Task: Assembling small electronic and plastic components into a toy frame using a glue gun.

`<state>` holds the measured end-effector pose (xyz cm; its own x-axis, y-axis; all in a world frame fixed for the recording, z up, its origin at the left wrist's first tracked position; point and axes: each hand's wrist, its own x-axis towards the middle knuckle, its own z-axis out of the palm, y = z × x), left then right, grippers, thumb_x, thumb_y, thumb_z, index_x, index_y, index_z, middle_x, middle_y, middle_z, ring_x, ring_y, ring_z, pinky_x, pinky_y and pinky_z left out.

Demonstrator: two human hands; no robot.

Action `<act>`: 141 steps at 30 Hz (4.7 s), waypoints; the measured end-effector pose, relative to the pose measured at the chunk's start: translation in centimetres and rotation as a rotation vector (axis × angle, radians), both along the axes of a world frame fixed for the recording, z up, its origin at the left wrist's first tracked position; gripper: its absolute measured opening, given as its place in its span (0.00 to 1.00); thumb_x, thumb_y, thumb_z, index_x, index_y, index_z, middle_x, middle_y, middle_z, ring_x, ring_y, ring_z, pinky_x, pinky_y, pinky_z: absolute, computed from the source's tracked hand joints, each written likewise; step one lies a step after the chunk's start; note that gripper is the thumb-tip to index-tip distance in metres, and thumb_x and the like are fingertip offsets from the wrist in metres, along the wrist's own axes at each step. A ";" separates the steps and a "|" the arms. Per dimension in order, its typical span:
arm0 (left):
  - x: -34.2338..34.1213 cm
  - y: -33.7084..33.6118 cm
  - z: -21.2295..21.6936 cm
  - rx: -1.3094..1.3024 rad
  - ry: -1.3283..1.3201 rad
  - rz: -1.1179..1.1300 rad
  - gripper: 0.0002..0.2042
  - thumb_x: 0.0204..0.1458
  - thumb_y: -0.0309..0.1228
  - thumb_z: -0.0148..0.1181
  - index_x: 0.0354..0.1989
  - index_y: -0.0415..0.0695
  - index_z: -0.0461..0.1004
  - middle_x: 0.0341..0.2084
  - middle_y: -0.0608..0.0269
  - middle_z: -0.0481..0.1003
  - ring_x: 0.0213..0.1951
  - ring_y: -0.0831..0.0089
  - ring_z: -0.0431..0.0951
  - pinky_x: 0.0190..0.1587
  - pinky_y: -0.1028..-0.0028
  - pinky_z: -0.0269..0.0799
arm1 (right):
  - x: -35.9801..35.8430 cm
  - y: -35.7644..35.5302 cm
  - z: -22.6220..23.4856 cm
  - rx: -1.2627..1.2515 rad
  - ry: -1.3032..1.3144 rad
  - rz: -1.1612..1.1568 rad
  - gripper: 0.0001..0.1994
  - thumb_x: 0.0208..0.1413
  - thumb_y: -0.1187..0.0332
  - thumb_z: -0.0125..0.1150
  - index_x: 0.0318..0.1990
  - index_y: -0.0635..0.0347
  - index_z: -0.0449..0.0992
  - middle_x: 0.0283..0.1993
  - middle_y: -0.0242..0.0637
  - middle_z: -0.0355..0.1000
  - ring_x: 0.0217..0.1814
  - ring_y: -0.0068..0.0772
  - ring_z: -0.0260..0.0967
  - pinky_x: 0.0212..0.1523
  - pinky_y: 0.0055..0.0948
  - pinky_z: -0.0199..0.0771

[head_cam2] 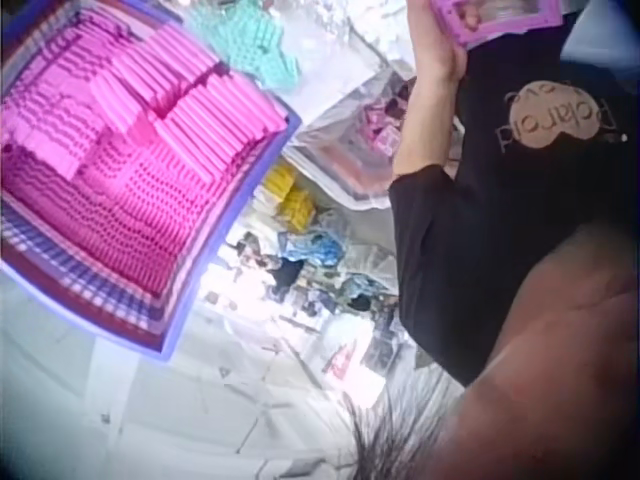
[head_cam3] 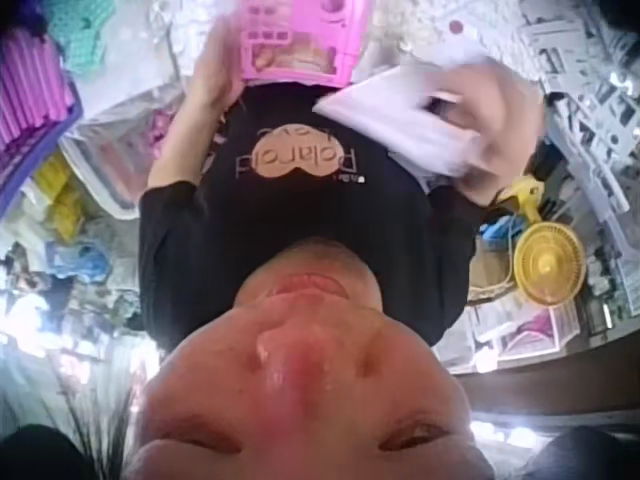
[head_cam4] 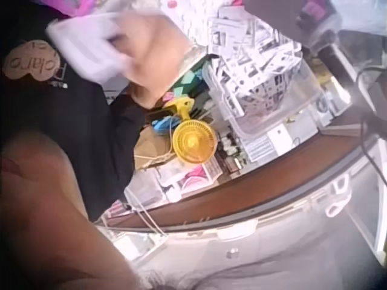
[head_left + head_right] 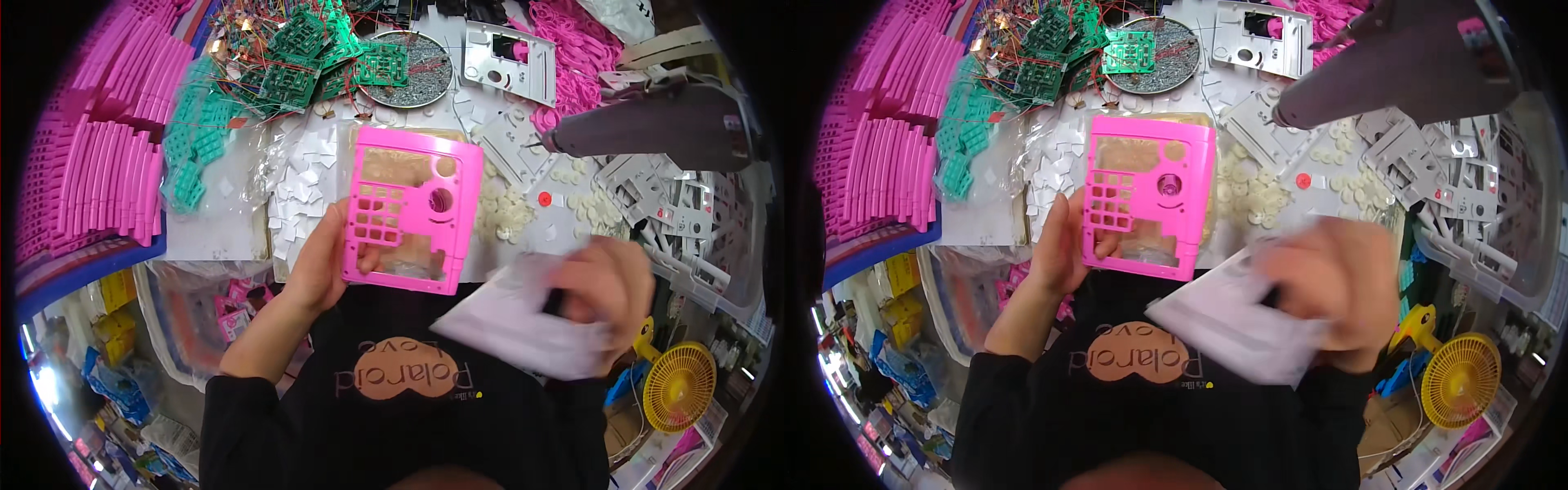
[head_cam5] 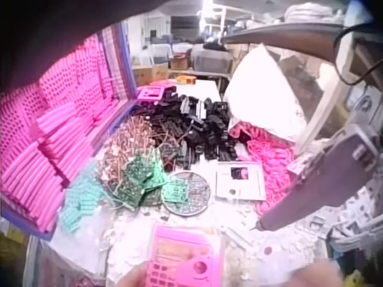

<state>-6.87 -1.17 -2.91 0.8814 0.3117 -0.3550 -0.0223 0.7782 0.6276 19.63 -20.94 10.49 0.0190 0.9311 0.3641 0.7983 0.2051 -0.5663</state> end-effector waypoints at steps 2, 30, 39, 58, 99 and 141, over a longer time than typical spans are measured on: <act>-0.5 -0.4 0.8 0.024 0.037 0.008 0.36 0.66 0.63 0.34 0.68 0.43 0.61 0.49 0.59 0.76 0.35 0.75 0.75 0.40 0.71 0.73 | -3.2 6.8 1.4 -0.207 -0.169 0.326 0.16 0.36 0.66 0.66 0.37 0.57 0.77 0.23 0.33 0.70 0.27 0.39 0.74 0.23 0.37 0.70; 0.8 1.5 2.9 1.119 0.295 0.455 0.29 0.64 0.20 0.47 0.73 0.27 0.50 0.63 0.46 0.67 0.63 0.63 0.70 0.65 0.68 0.63 | -8.7 7.9 -10.5 -0.132 1.452 -0.127 0.26 0.68 0.69 0.56 0.70 0.65 0.58 0.60 0.39 0.71 0.58 0.26 0.71 0.59 0.30 0.73; 0.3 0.9 3.0 1.118 0.271 0.326 0.27 0.66 0.20 0.43 0.73 0.28 0.51 0.67 0.44 0.64 0.65 0.66 0.68 0.66 0.70 0.61 | -9.0 8.4 -10.2 -0.018 1.465 -0.172 0.24 0.75 0.57 0.44 0.69 0.66 0.61 0.57 0.38 0.72 0.58 0.22 0.69 0.59 0.26 0.69; -0.4 -0.3 2.7 0.869 0.276 0.476 0.29 0.66 0.19 0.43 0.76 0.33 0.48 0.49 0.63 0.75 0.32 0.89 0.65 0.36 0.85 0.63 | -9.1 8.5 -10.3 -0.077 1.469 -0.084 0.22 0.75 0.59 0.44 0.66 0.68 0.64 0.58 0.36 0.72 0.58 0.22 0.68 0.59 0.26 0.68; -4.0 -1.2 3.5 0.772 0.392 0.501 0.25 0.68 0.22 0.44 0.74 0.33 0.54 0.37 0.67 0.75 0.30 0.88 0.67 0.33 0.85 0.64 | -9.3 8.7 -11.3 -0.257 1.583 0.289 0.30 0.63 0.71 0.63 0.70 0.65 0.59 0.61 0.36 0.69 0.62 0.25 0.66 0.63 0.31 0.68; -0.7 4.2 4.4 0.706 0.255 0.566 0.17 0.71 0.37 0.46 0.56 0.36 0.70 0.45 0.61 0.77 0.44 0.78 0.77 0.48 0.75 0.73 | -9.6 7.0 -12.1 -0.410 1.712 0.144 0.33 0.60 0.82 0.61 0.71 0.65 0.55 0.63 0.42 0.70 0.62 0.27 0.71 0.61 0.27 0.74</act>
